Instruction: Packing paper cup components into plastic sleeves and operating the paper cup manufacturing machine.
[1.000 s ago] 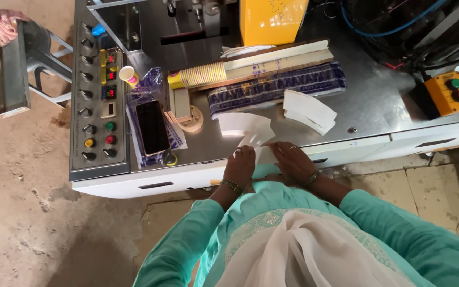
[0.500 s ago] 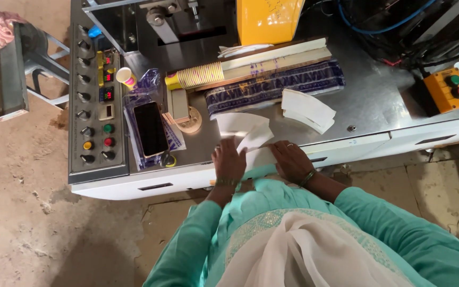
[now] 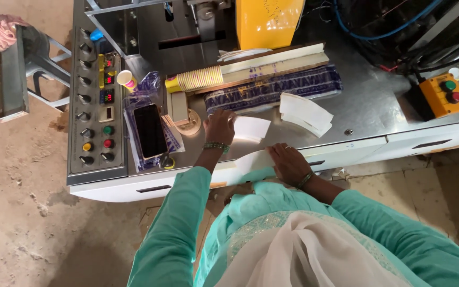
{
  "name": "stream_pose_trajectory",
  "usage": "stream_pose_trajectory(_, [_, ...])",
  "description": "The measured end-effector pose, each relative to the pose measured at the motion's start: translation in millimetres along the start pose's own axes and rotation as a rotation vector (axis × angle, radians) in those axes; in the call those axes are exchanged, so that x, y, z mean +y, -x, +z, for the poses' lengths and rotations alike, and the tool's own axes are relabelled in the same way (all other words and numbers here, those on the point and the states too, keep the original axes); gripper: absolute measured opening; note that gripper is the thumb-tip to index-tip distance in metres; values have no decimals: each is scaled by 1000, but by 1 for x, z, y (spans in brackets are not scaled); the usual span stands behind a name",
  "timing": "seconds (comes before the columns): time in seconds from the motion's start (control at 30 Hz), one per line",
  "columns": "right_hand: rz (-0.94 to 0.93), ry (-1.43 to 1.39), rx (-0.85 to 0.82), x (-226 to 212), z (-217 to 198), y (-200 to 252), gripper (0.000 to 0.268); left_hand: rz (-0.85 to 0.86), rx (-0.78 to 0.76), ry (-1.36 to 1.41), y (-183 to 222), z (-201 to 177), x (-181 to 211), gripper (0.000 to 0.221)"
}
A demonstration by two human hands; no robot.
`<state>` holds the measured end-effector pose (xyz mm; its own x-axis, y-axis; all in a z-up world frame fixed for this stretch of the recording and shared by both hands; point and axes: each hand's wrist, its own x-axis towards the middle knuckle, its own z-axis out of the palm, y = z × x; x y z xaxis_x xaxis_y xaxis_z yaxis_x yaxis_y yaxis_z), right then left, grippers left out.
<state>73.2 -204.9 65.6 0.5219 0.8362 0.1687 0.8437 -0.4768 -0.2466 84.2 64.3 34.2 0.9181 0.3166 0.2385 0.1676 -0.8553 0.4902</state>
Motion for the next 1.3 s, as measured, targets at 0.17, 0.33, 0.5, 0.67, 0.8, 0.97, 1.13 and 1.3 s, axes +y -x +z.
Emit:
stream_pose_trajectory(0.17, [4,-33,17,-1,-5,-2,59,190,181,-114,35,-8,19,32])
stream_pose_trajectory(0.33, [25,-33,-15,-4,-7,-4,59,391,-205,-151,104,-12,54,59])
stream_pose_trajectory(0.5, [28,-34,0,-6,-5,-3,59,462,-102,-428,118,20,45,42])
stream_pose_trajectory(0.67, [-23,16,75,3,14,0,54,522,-27,-472,114,16,45,20])
stream_pose_trajectory(0.8, [-11,31,53,14,27,13,36,564,-150,-309,109,17,39,14])
stream_pose_trajectory(0.97, [-19,-6,70,30,0,21,35,606,-279,-208,88,4,42,24])
stream_pose_trajectory(1.13, [411,202,242,108,-24,12,63,434,133,-491,23,-6,22,55])
stream_pose_trajectory(1.3, [580,62,33,148,-42,-8,69,334,-77,-513,1,-5,-5,44])
